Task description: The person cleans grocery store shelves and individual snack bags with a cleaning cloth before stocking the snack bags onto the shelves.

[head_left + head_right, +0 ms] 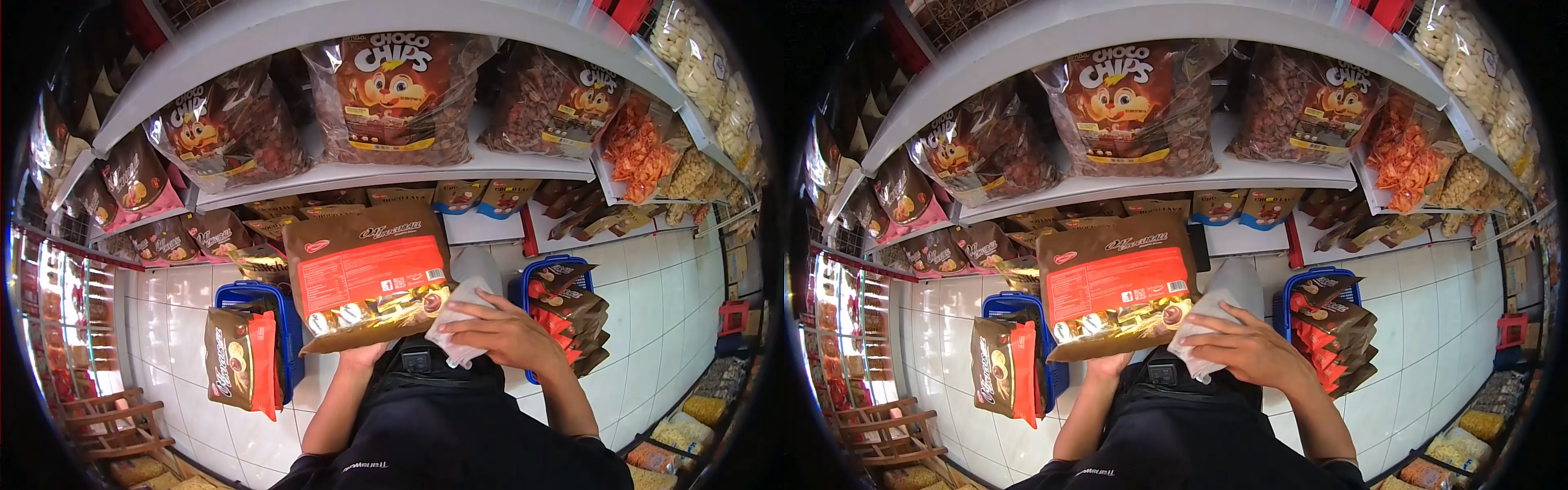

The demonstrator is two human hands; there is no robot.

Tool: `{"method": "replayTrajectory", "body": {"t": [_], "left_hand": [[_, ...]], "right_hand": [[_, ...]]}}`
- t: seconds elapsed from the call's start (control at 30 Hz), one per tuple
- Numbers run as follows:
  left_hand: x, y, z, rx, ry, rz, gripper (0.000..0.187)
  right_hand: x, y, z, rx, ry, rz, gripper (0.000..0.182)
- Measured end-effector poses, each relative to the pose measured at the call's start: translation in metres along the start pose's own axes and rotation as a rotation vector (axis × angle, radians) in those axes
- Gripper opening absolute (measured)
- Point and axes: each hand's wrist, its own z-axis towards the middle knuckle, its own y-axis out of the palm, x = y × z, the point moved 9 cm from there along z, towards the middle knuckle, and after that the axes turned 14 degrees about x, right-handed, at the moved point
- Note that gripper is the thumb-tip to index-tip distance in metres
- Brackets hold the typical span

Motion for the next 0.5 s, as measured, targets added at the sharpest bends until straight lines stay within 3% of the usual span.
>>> {"method": "replayTrajectory", "body": {"t": [0.1,0.13,0.23,0.27,0.3,0.33,0.37,0.5], "left_hand": [[0.002,-0.003,-0.005,0.003,0.03,0.05,0.079],[0.003,-0.013,-0.007,0.062,0.062,0.085,0.078],[-0.004,-0.036,-0.02,0.328,0.258,0.378,0.076],[-0.029,-0.01,-0.025,0.124,0.316,0.767,0.081],[-0.042,-0.005,-0.025,0.052,0.343,0.959,0.082],[-0.056,0.001,-0.026,-0.024,0.384,1.144,0.084],[-0.063,-0.005,-0.034,0.036,0.298,1.121,0.087],[-0.107,0.059,-0.047,-0.241,0.641,1.851,0.092]], "right_hand": [[0.024,-0.017,-0.005,0.258,0.296,0.162,0.048],[0.032,-0.019,-0.006,0.368,0.455,0.284,0.049],[0.042,-0.001,0.0,0.541,0.585,0.512,0.051],[0.042,0.008,0.007,0.564,0.54,0.558,0.049],[0.042,0.017,0.012,0.582,0.495,0.605,0.047],[0.049,0.034,0.012,0.583,0.541,0.732,0.044],[0.054,0.044,0.009,0.594,0.591,0.824,0.044],[0.092,0.099,-0.027,0.641,0.849,1.362,0.044]]}}
